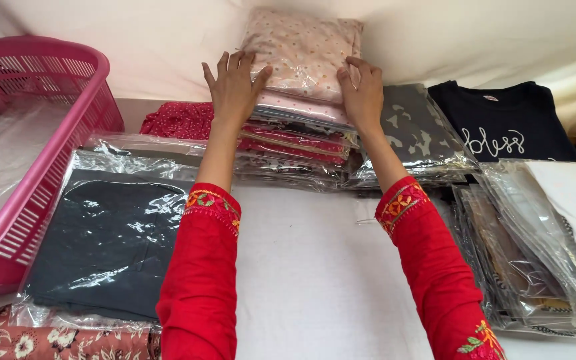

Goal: The person folds various garments, including a pink polka-dot top and a red polka-dot top, and places them into clear plastic bags. They then stack the packaged items on a table alongside other pre-packaged clothes.

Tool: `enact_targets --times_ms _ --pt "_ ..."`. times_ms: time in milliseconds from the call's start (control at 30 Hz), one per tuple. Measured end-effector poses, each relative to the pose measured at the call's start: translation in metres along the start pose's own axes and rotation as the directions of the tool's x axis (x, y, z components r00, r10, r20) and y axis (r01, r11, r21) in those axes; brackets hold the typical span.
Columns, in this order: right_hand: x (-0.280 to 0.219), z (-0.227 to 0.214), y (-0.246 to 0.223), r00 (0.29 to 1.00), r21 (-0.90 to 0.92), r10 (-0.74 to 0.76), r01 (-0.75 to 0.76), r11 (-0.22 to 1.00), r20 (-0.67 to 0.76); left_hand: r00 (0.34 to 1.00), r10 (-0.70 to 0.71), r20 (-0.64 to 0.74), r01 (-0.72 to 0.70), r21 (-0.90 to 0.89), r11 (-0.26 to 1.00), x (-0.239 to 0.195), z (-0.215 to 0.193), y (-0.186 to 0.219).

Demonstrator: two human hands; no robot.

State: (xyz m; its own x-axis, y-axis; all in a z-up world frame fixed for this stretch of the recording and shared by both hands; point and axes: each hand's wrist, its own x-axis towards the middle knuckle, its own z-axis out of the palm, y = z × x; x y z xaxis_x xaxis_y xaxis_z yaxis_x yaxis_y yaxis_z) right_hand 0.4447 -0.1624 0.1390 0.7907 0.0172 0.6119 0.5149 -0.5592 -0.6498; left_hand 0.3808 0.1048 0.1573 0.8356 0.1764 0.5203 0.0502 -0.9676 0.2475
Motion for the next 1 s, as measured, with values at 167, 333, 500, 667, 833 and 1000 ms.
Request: enact_targets --times_ms 167,333,500,667,833,1000 --pt "-0.029 -0.022 -0.006 0.998 -0.059 -0.056 0.054 0.997 -0.034 0.998 0.061 -0.030 -0.062 -0.024 0.998 -0.022 -0.018 -0.014" --pt "-0.086 -0.064 -0.032 0.987 -0.027 -0.154 0.153 0.988 -0.037 0.983 0.179 -0.034 -0.180 -0.014 0.984 -0.097 -0.108 -0.008" --pt "-0.152 -0.085 -0.037 0.942 -0.075 -0.331 0.335 0.939 0.063 0.844 0.431 0.320 -0.533 0.417 0.736 -0.232 -0.178 -0.021" --pt "-0.243 -0.076 -0.027 0.889 -0.024 -0.395 0.411 0.911 0.231 0.806 0.385 0.450 -0.554 0.343 0.759 -0.347 -0.184 -0.061" --pt "-0.323 -0.083 -0.050 0.775 0.101 -0.376 0.380 0.919 0.507 0.810 0.462 0.362 -0.553 0.209 0.806 -0.377 -0.189 -0.076" --pt "-0.344 -0.080 -0.055 0.590 0.119 -0.380 0.433 0.894 0.712 0.888 0.385 0.252 -0.439 0.211 0.873 -0.352 -0.160 -0.093"
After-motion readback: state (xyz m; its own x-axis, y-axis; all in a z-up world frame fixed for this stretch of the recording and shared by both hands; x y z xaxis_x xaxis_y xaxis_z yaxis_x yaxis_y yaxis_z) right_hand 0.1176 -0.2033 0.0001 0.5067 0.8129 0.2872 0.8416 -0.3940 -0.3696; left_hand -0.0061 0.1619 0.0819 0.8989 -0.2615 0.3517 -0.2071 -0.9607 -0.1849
